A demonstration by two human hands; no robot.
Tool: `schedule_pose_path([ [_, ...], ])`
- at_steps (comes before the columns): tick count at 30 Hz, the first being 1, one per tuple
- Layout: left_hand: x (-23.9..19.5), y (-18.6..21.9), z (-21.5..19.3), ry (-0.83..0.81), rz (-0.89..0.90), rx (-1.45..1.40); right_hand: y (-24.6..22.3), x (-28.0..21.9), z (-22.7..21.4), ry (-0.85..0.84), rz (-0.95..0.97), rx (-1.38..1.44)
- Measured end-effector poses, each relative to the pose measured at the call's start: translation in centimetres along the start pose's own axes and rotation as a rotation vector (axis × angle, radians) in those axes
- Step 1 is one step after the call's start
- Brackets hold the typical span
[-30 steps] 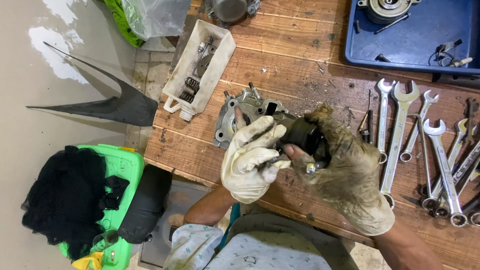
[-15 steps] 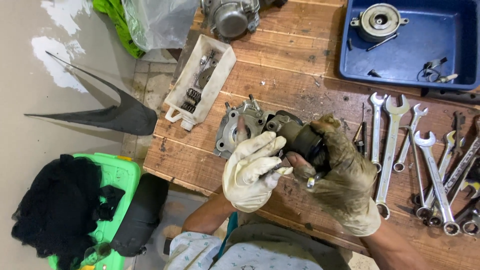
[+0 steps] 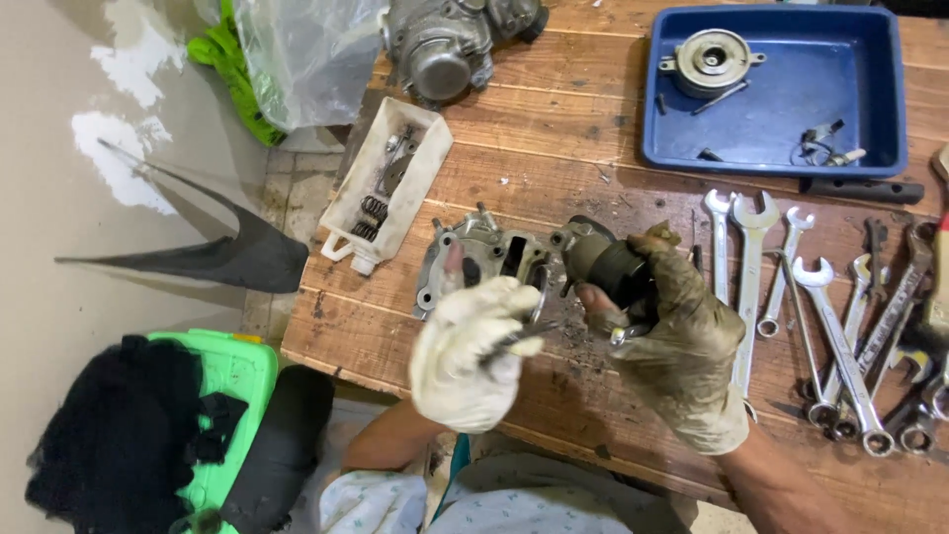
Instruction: Disassembling and inspecting a motorcycle engine cylinder head using hand tools on a workbench.
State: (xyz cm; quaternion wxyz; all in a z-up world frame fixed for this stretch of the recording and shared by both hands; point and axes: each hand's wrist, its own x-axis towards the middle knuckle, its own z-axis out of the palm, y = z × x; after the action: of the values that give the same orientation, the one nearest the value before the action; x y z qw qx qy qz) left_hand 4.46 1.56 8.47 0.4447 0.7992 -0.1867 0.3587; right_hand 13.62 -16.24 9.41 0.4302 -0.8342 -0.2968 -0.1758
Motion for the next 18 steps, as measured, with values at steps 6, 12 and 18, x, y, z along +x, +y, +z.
schedule_pose_path([
  [6, 5.4, 0.4, -2.4, -0.037, -0.17, -0.072, 5.8, -4.0, -0.8, -0.017, -0.033, -0.071],
  [12, 15.9, -2.4, 2.2, -0.229, -0.032, 0.292, 10.8, -6.5, 0.0, -0.082, -0.219, 0.029],
  [18, 20.4, -12.7, 12.5, -0.456, -0.482, 0.107, 15.2, -9.2, 0.9, -0.213, -0.347, 0.115],
])
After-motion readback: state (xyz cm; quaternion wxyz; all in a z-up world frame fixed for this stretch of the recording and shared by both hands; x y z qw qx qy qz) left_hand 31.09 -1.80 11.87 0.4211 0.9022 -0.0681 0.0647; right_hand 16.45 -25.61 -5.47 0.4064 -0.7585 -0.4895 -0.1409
